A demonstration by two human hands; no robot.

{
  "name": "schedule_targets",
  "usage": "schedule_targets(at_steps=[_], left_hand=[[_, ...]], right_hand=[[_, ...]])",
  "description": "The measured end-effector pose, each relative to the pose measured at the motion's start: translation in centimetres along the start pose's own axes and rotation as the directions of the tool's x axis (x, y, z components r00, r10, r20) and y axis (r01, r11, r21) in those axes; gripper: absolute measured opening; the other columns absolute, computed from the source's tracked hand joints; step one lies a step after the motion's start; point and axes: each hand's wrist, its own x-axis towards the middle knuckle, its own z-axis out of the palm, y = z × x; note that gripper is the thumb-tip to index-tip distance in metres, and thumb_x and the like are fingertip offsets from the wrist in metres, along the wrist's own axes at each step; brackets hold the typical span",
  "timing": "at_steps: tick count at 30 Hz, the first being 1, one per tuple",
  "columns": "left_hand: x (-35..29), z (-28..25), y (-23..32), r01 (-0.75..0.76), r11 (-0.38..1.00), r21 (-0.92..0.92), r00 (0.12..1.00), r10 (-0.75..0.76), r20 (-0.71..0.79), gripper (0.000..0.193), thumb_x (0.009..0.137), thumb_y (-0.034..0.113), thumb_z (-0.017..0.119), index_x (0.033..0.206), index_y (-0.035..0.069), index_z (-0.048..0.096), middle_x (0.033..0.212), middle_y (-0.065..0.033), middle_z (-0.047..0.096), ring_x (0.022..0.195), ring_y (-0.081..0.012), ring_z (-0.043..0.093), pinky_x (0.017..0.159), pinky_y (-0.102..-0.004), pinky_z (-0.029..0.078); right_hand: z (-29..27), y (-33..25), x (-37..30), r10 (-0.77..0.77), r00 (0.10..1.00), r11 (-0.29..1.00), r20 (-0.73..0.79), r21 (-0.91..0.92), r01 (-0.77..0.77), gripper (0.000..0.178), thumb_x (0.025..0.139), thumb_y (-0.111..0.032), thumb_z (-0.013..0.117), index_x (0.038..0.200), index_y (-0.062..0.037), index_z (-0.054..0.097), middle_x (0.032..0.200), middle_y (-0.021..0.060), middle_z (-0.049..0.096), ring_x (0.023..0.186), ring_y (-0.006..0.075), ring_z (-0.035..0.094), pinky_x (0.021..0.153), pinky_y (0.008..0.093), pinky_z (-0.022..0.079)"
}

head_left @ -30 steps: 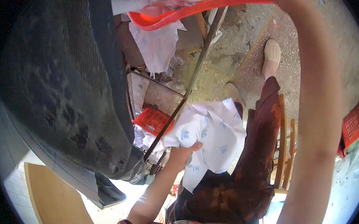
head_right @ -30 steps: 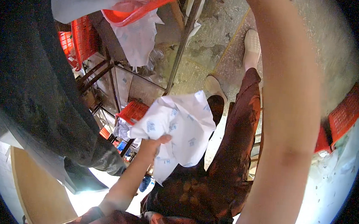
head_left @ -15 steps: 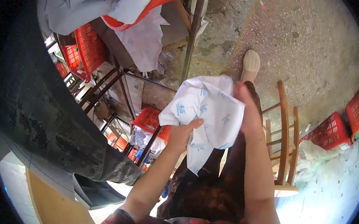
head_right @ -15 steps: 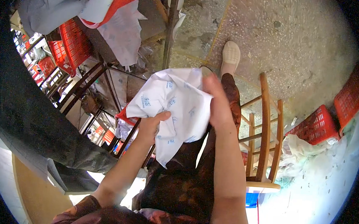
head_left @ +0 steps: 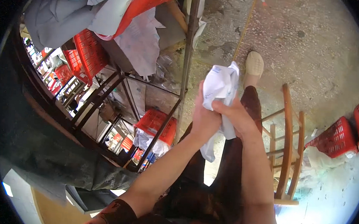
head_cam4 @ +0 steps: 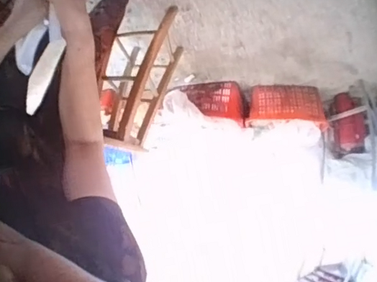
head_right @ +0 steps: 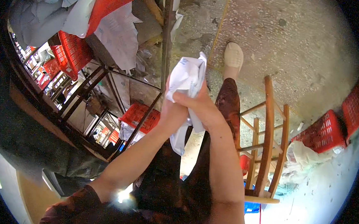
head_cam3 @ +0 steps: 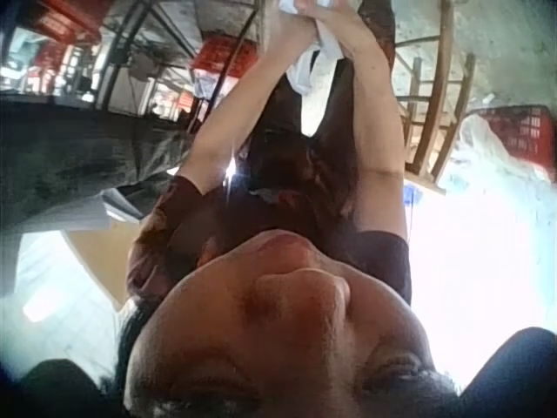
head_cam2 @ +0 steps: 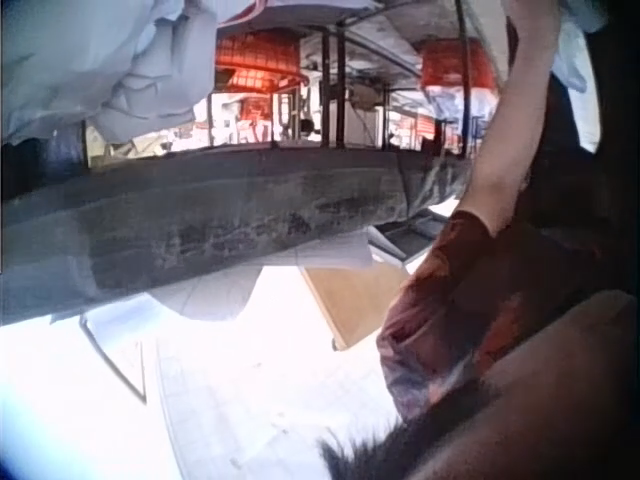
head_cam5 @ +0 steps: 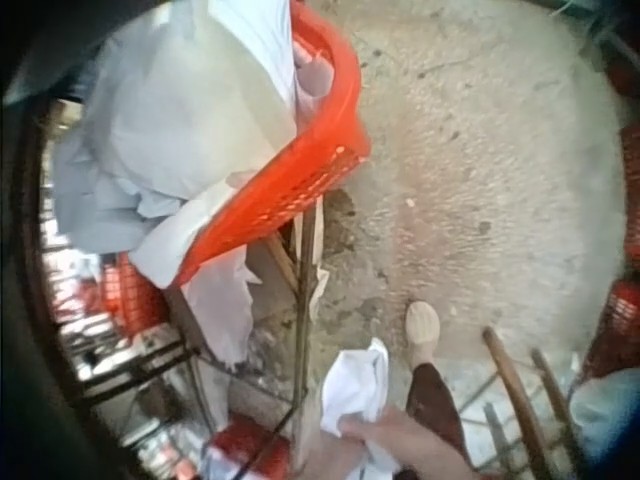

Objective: Organizing shoe padding components and protective paper layers on a factory workbench.

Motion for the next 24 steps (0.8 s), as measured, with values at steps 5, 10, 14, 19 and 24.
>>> schedule_targets(at_steps=[5,10,14,19,24], left_hand=[[4.4,1.0,0.7,0.154,0.93,0.334,0.887,-0.279,0.368,0.087,0.082,0.01,0.059,0.153,0.012,0.01,0.125,-0.0215,0.048,0.112,-0.0385,0.051,0.093,-0.044,0.046],[5.9,3.3,-0.1,0.145,0.981,0.131,0.954,-0.173,0.246,0.107,0.073,0.022,0.074,0.153,0.007,0.004,0.124,-0.0254,0.044,0.118,-0.0434,0.046,0.098,-0.048,0.042],[7.4,1.5,-0.8,0.063,0.968,-0.244,0.904,0.048,0.426,0.103,0.075,0.016,0.074,0.153,0.003,0.008,0.147,-0.0197,0.036,0.137,-0.0282,0.035,0.112,-0.0385,0.031],[13.2,0.9,-9.1,0.366,0.797,-0.481,0.926,-0.264,0.269,0.079,0.075,0.015,0.075,0.144,0.005,0.038,0.141,-0.0154,0.047,0.13,-0.0268,0.046,0.112,-0.0383,0.033],[20.4,-4.4,-16.5,0.437,0.889,0.136,0.89,-0.404,-0.212,0.07,0.075,0.019,0.074,0.141,0.015,0.049,0.154,-0.0184,0.026,0.138,-0.0341,0.034,0.113,-0.044,0.03]], right_hand=[[-2.9,1.5,1.4,-0.01,1.0,1.0,-0.024,-0.001,0.01,0.111,0.07,-0.022,0.085,0.15,-0.0053,0.01,0.143,0.0133,0.039,0.13,0.0239,0.042,0.109,0.0378,0.034],[-3.1,3.4,6.8,-0.123,0.95,0.983,-0.287,0.096,0.157,0.075,0.078,-0.014,0.08,0.138,-0.0034,0.038,0.125,0.0097,0.057,0.11,0.0221,0.058,0.094,0.0342,0.048],[-6.2,1.8,8.9,-0.206,0.908,0.965,-0.365,0.079,0.251,0.055,0.079,-0.013,0.077,0.126,0.0011,0.052,0.112,0.0079,0.063,0.099,0.0201,0.063,0.085,0.0323,0.051],[-9.7,2.1,10.2,-0.365,0.823,0.923,-0.436,-0.287,0.257,0.055,0.078,-0.004,0.075,0.128,0.0004,0.052,0.113,0.0077,0.063,0.1,0.0171,0.062,0.088,0.03,0.049],[-12.1,2.2,9.7,-0.314,0.838,0.946,-0.445,-0.225,0.235,0.062,0.075,-0.007,0.079,0.13,-0.0003,0.05,0.112,0.0065,0.063,0.1,0.0165,0.06,0.087,0.0305,0.049]])
